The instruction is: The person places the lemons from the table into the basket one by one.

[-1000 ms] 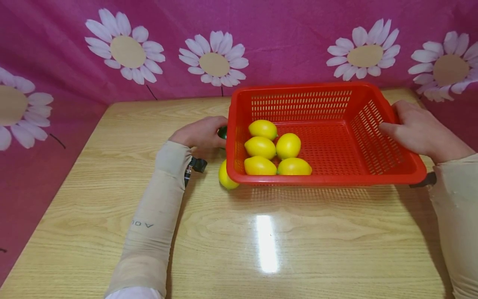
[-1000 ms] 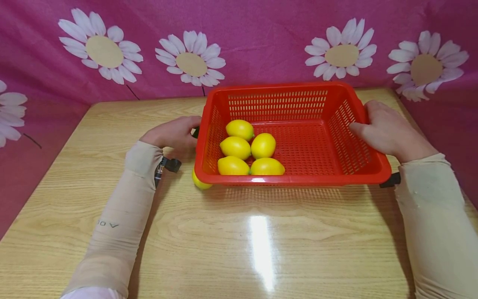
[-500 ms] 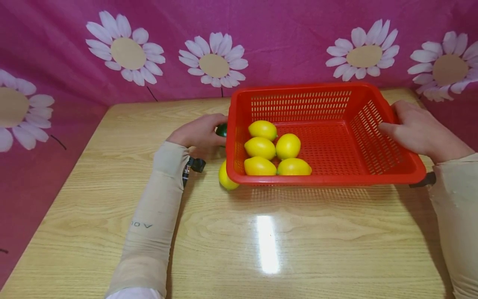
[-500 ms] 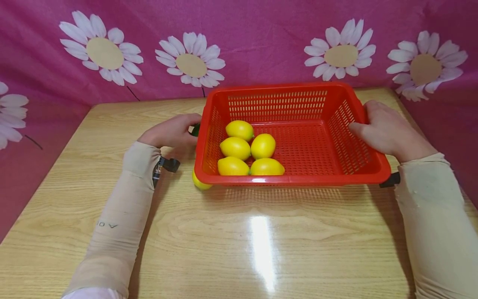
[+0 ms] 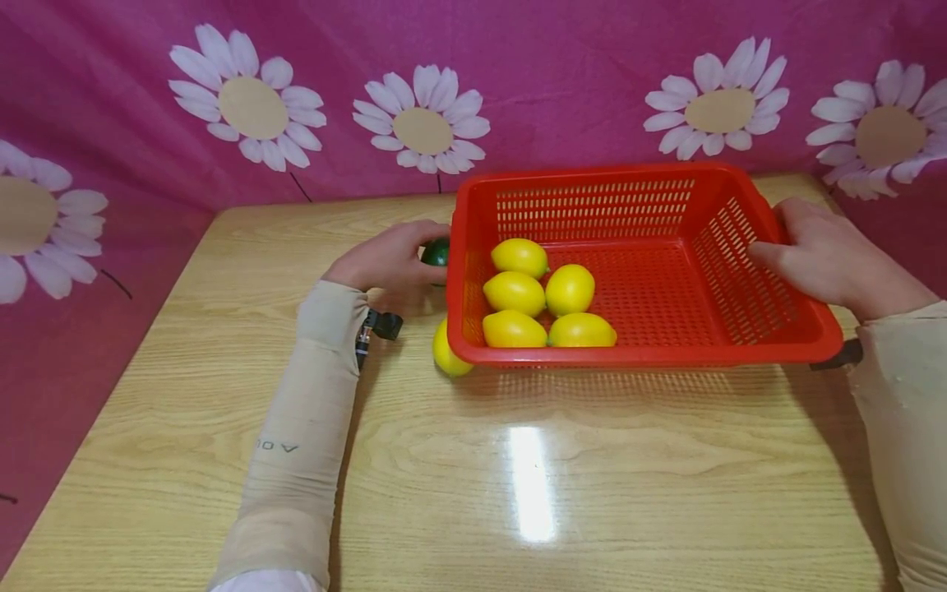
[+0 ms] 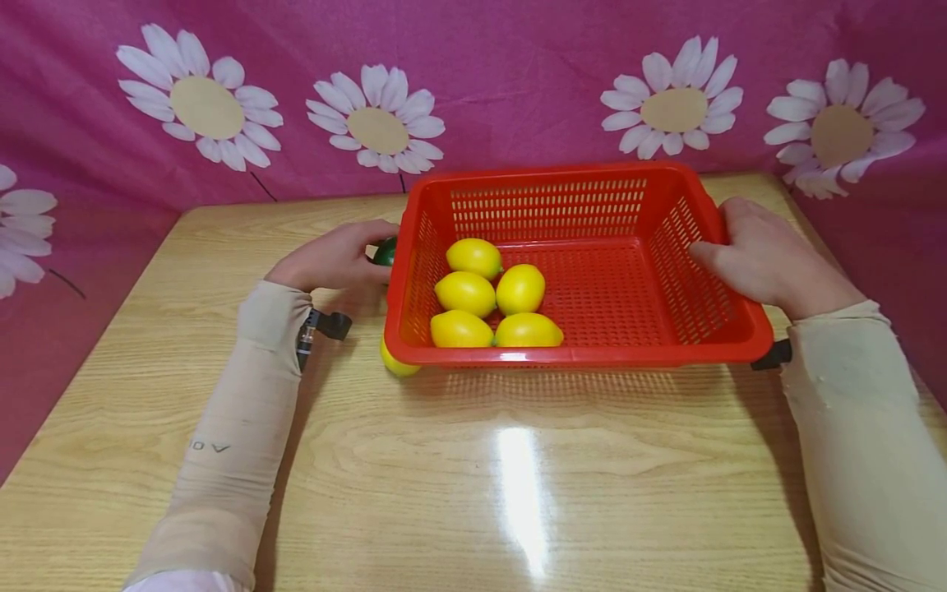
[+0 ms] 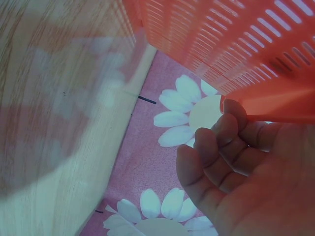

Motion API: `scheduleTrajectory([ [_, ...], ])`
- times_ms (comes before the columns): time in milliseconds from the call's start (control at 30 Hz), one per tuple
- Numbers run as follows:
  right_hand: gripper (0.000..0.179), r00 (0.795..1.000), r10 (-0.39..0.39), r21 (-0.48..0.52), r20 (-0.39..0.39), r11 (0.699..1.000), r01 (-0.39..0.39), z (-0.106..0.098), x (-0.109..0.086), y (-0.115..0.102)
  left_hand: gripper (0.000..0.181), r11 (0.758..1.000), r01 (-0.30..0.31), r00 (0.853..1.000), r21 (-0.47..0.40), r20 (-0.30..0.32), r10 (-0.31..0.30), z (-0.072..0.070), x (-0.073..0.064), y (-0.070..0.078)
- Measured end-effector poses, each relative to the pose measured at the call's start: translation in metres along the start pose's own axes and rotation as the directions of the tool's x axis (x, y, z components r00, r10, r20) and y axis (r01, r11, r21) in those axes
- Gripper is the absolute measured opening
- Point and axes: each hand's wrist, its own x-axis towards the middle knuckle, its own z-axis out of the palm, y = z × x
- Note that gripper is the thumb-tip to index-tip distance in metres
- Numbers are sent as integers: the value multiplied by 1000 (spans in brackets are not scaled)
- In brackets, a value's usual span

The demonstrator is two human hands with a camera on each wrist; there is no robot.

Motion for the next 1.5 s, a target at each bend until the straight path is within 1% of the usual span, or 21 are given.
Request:
scheduleTrajectory([
  [200, 59, 1000, 3, -1, 8, 1000, -3, -1, -1, -1, 46, 1000, 8, 1000, -18, -18, -9, -2, -2, -1],
  [333, 62, 1000, 6, 4, 20, 1000, -7, -1, -1, -1, 48, 1000, -9, 999, -18, -40, 8, -4, -4, -2],
  [500, 62, 1000, 8, 3, 15, 1000, -9, -1, -1, -1, 49, 999, -37, 997, -19, -69, 36, -8, -5, -4],
  [767, 61, 1000, 1, -8, -2, 1000, -1, -1, 0, 0, 48, 998, -12, 996, -57, -90, 7, -11, -8, -6],
  [1033, 59, 1000, -8, -18, -2, 1000, 8, -1, 2, 3, 47, 998, -34, 994, -52, -107, 28, -15, -8, -8],
  [1233, 58, 1000, -12, -18, -7, 1000, 12, -1, 2, 3, 48, 998, -34, 989, -46, -147, 27, -17, -11, -10],
  [1400, 56, 1000, -16, -21, -17, 1000, 16, 0, 4, 4, 52, 999, -28, 977, -28, -210, 22, -18, -14, -11],
  [1500, 54, 1000, -20, -27, -22, 999, 19, 0, 6, 3, 54, 999, -31, 972, -21, -232, 25, -19, -14, -11],
])
